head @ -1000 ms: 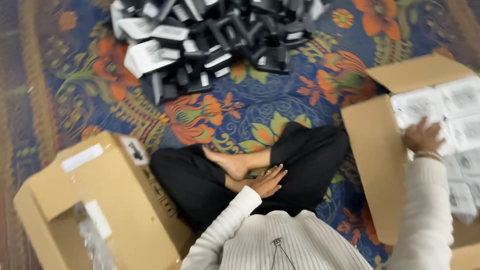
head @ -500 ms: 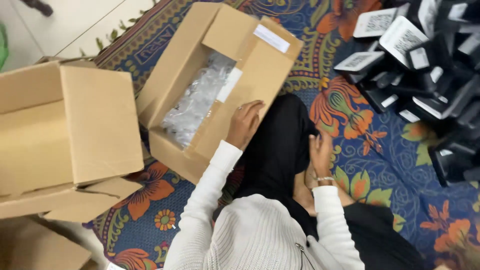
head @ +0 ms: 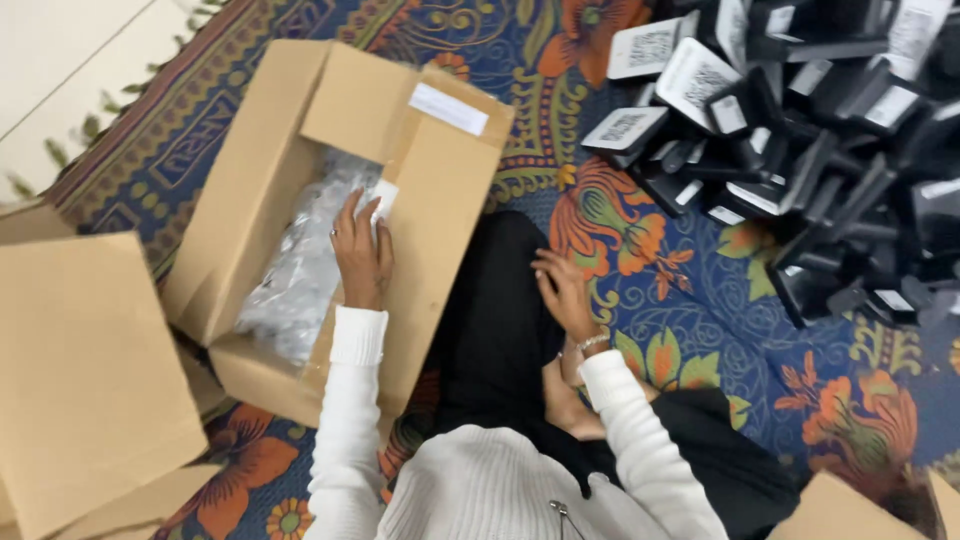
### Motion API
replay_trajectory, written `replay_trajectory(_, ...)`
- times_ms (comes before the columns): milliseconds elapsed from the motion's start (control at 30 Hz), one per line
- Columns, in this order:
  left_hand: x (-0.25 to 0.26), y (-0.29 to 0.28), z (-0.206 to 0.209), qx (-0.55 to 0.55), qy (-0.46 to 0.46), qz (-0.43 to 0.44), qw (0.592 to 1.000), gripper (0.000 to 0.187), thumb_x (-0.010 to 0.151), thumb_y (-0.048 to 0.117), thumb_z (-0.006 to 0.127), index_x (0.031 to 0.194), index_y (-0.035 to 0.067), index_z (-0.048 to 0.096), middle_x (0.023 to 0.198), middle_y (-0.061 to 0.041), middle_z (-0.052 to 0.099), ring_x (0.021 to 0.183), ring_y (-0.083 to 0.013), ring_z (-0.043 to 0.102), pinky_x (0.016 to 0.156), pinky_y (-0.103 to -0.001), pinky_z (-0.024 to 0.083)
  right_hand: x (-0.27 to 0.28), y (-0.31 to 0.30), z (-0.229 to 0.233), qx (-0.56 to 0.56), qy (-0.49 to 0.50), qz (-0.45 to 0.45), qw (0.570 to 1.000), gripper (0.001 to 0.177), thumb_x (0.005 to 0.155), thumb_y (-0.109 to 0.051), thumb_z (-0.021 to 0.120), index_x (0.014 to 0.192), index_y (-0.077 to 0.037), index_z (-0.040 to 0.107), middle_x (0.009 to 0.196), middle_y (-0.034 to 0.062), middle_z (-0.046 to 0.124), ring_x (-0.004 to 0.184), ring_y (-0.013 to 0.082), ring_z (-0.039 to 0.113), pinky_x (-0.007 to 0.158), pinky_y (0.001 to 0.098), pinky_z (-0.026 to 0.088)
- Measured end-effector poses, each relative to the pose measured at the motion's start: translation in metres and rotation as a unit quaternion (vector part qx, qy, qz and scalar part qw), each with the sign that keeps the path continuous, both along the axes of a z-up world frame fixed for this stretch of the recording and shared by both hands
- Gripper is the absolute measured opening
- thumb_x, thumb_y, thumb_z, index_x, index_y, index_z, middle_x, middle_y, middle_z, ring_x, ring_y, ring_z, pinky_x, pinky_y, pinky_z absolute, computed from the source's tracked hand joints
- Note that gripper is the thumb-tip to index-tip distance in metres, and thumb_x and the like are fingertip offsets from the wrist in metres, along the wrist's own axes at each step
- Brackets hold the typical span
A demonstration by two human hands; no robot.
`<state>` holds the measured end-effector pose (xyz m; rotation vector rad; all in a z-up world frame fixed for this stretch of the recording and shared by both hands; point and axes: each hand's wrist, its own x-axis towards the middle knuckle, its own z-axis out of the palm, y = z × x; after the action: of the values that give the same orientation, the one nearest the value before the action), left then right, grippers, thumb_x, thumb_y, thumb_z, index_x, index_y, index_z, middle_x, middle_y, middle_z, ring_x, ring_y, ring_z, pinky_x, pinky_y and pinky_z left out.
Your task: The person packages or unpacks electronic handheld devices into plastic bags and cardboard boxes.
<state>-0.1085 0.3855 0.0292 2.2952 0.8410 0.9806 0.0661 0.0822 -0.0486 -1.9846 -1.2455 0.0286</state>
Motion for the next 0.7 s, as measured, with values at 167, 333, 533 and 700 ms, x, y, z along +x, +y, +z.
replay_trajectory(167, 0.051, -0.043, -0.009, 0.138, 0.118, -0.279, 0.943, 0.029, 0.091, 0.008, 0.064, 0.120, 0.006, 0.067, 0.144, -0.015, 0.057, 0.136, -0.0346, 0.050, 0.113, -0.053, 0.036, 0.158, -0.032, 0.042, 0.014, 0.131, -0.288, 0.949, 0.016, 0.097, -0.004, 0.064, 0.112, -0.004, 0.070, 0.108, 0.0124, 0.072, 0.092, 0.0236, 0.071, 0.073, 0.0361, 0.053)
replay_trajectory(333, 0.068, -0.051, -0.025, 0.133, 0.132, -0.333, 0.924, 0.028, 0.090, 0.012, 0.066, 0.117, 0.007, 0.069, 0.139, -0.009, 0.062, 0.140, -0.0283, 0.048, 0.119, -0.054, 0.030, 0.287, -0.052, 0.057, 0.107, -0.015, -0.403, 0.909, 0.029, 0.091, 0.000, 0.072, 0.120, -0.004, 0.065, 0.114, 0.0130, 0.068, 0.106, 0.0278, 0.066, 0.091, 0.0396, 0.054)
replay_trajectory(533, 0.070, -0.052, -0.028, 0.074, 0.129, -0.317, 0.937, 0.022, 0.089, 0.010, 0.066, 0.110, 0.008, 0.072, 0.136, -0.005, 0.065, 0.141, -0.0269, 0.050, 0.120, -0.052, 0.030, 0.331, -0.034, 0.116, -0.086, -0.060, -0.447, 0.888, 0.064, 0.084, -0.039, 0.083, 0.135, -0.009, 0.058, 0.134, 0.0191, 0.054, 0.124, 0.0452, 0.049, 0.101, 0.0537, 0.043)
replay_trajectory(700, 0.071, -0.055, -0.022, 0.067, 0.141, -0.314, 0.936, 0.018, 0.088, 0.010, 0.067, 0.105, 0.009, 0.073, 0.133, -0.004, 0.066, 0.138, -0.0269, 0.051, 0.118, -0.052, 0.030, 0.399, -0.035, 0.090, -0.153, 0.227, -0.546, 0.792, 0.085, 0.088, -0.078, 0.069, 0.136, -0.008, 0.060, 0.144, 0.0188, 0.052, 0.133, 0.0429, 0.048, 0.107, 0.0585, 0.040)
